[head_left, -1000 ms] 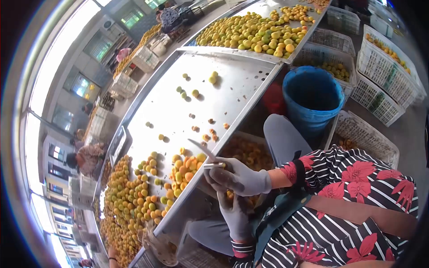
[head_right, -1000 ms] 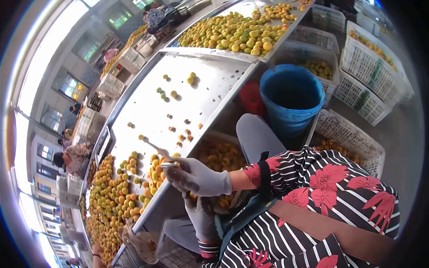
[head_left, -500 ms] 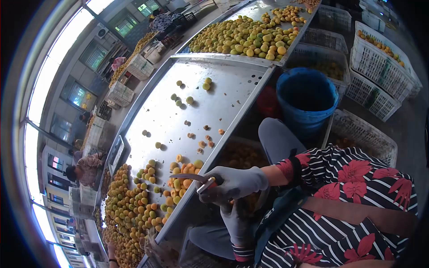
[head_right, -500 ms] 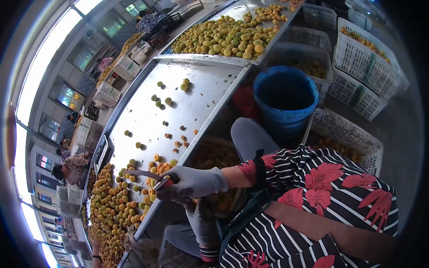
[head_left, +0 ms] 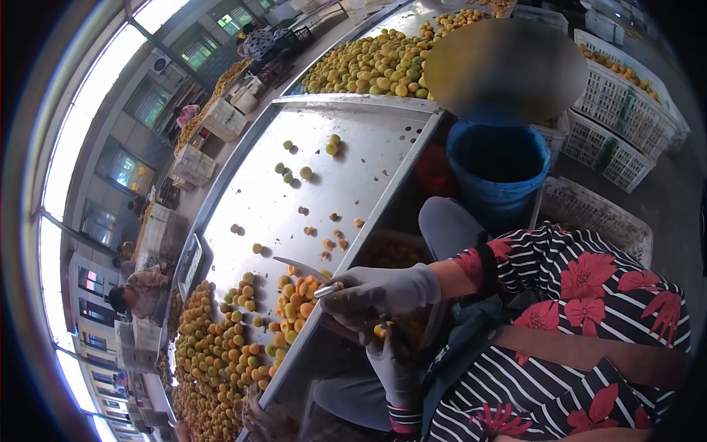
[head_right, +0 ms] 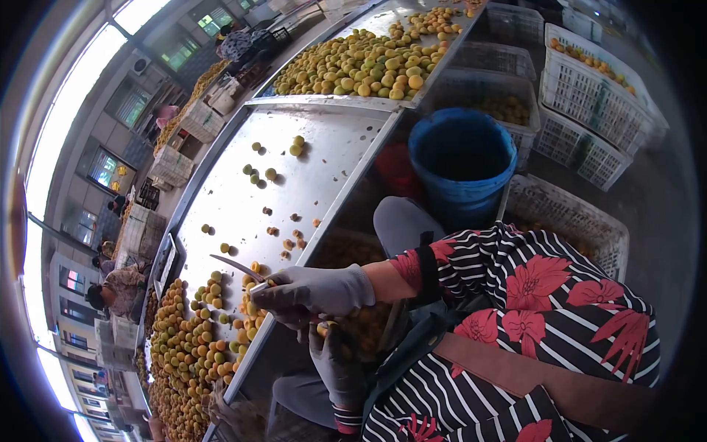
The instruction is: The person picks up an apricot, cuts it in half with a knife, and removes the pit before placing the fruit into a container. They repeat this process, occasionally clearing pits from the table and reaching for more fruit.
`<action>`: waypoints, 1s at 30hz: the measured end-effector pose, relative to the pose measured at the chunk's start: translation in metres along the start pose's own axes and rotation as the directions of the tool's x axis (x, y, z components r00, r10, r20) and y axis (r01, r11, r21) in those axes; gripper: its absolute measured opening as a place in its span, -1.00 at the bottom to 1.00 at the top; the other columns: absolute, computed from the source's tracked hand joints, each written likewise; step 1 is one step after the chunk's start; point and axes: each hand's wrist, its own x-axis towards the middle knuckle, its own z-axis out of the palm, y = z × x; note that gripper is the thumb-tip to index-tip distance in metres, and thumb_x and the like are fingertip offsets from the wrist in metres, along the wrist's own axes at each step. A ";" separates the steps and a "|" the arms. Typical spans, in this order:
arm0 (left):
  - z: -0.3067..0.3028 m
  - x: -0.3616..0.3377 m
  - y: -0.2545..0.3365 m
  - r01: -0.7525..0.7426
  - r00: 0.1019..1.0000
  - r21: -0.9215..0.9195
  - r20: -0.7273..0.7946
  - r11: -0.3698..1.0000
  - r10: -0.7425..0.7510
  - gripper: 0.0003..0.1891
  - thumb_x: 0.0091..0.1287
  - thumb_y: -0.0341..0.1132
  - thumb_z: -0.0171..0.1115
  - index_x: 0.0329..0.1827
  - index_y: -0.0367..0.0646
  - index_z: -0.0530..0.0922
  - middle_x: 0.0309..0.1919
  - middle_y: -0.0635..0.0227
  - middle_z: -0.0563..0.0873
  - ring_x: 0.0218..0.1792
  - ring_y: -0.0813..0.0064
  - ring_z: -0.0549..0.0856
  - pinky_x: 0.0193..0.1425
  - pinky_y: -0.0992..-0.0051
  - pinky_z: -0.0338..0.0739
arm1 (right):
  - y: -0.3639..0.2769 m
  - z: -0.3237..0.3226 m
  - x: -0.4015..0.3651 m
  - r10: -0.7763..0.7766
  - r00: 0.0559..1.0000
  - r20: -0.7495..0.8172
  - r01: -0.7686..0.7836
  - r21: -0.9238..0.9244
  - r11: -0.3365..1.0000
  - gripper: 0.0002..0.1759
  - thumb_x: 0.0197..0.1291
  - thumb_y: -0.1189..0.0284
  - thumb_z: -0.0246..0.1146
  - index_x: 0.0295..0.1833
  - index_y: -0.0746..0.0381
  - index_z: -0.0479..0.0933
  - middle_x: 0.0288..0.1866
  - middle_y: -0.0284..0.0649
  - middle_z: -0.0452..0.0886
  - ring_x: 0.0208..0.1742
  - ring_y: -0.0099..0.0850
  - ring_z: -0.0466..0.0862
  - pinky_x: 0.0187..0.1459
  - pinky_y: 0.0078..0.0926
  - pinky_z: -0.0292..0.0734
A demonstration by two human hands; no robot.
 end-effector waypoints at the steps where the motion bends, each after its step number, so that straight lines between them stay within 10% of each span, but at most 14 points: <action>1: 0.002 -0.001 0.000 -0.127 0.992 0.188 0.033 0.974 0.123 -0.80 0.54 -0.42 0.10 0.14 -0.27 0.49 -0.20 0.45 0.59 -0.26 0.70 0.57 -0.19 0.66 0.48 | -0.006 0.001 -0.002 0.005 0.999 0.045 -0.007 0.042 0.999 -0.54 0.50 -0.01 0.20 -0.20 0.19 0.54 -0.47 -0.38 0.55 -0.45 -0.65 0.53 -0.36 -0.64 0.43; 3: 0.009 0.001 0.010 0.004 1.000 -0.009 -0.018 1.000 -0.004 -0.80 0.54 -0.42 0.10 0.15 -0.25 0.49 -0.23 0.50 0.59 -0.27 0.73 0.56 -0.20 0.68 0.47 | -0.010 0.006 -0.007 -0.032 0.993 -0.117 0.020 -0.104 0.994 -0.54 0.54 0.00 0.15 -0.27 0.16 0.52 -0.51 -0.40 0.54 -0.54 -0.66 0.47 -0.47 -0.62 0.33; 6: 0.014 0.002 0.019 0.057 0.996 -0.242 -0.055 0.969 -0.072 -0.79 0.55 -0.41 0.09 0.18 -0.19 0.47 -0.25 0.55 0.58 -0.29 0.78 0.53 -0.24 0.72 0.43 | -0.007 0.006 -0.004 -0.204 0.950 -0.235 0.244 0.157 0.957 -0.62 0.54 0.12 0.18 -0.29 0.15 0.45 -0.62 -0.40 0.44 -0.65 -0.61 0.44 -0.56 -0.55 0.40; 13: 0.017 -0.001 0.025 0.041 0.999 -0.252 0.004 0.967 -0.041 -0.54 0.56 -0.41 0.10 0.50 -0.19 0.33 -0.23 0.53 0.58 -0.33 0.79 0.50 -0.27 0.72 0.39 | -0.013 0.013 -0.015 -0.319 0.890 -0.327 0.355 0.058 0.933 -0.54 0.54 0.03 0.15 -0.31 0.15 0.34 -0.61 -0.41 0.30 -0.64 -0.58 0.36 -0.56 -0.54 0.29; 16: 0.022 -0.001 0.030 0.025 0.999 -0.287 -0.023 0.957 -0.033 -0.75 0.57 -0.35 0.19 0.19 -0.16 0.40 -0.35 0.58 0.52 -0.41 0.83 0.43 -0.31 0.77 0.30 | -0.006 0.013 -0.015 -0.367 0.894 -0.256 0.397 0.076 0.915 -0.55 0.53 0.03 0.18 -0.29 0.16 0.37 -0.61 -0.41 0.30 -0.63 -0.59 0.34 -0.56 -0.54 0.29; 23: 0.020 -0.002 0.025 0.039 0.999 -0.280 -0.017 0.959 -0.045 -0.78 0.56 -0.37 0.18 0.16 -0.15 0.39 -0.34 0.57 0.52 -0.40 0.83 0.45 -0.30 0.77 0.32 | 0.009 0.022 -0.017 -0.398 0.881 -0.256 0.427 0.067 0.902 -0.62 0.50 0.12 0.26 -0.17 0.24 0.49 -0.49 -0.41 0.46 -0.49 -0.66 0.45 -0.44 -0.58 0.40; 25: 0.021 -0.004 0.023 0.047 0.998 -0.300 -0.018 0.953 -0.055 -0.79 0.55 -0.38 0.21 0.13 -0.17 0.41 -0.29 0.54 0.53 -0.35 0.82 0.46 -0.24 0.77 0.37 | 0.012 0.026 -0.019 -0.470 0.780 -0.413 0.407 -0.235 0.883 -0.67 0.48 0.21 0.30 -0.06 0.30 0.56 -0.36 -0.39 0.59 -0.31 -0.70 0.53 -0.30 -0.61 0.49; 30: 0.023 -0.004 0.010 -0.011 0.992 -0.172 -0.129 0.985 -0.012 -0.63 0.45 -0.52 0.18 0.30 -0.29 0.44 -0.16 0.49 0.60 -0.29 0.78 0.55 -0.26 0.70 0.41 | 0.022 0.027 -0.025 -0.462 0.838 -0.291 0.369 -0.320 0.872 -0.71 0.44 0.30 0.34 0.02 0.33 0.60 -0.26 -0.38 0.66 -0.19 -0.74 0.53 -0.20 -0.64 0.52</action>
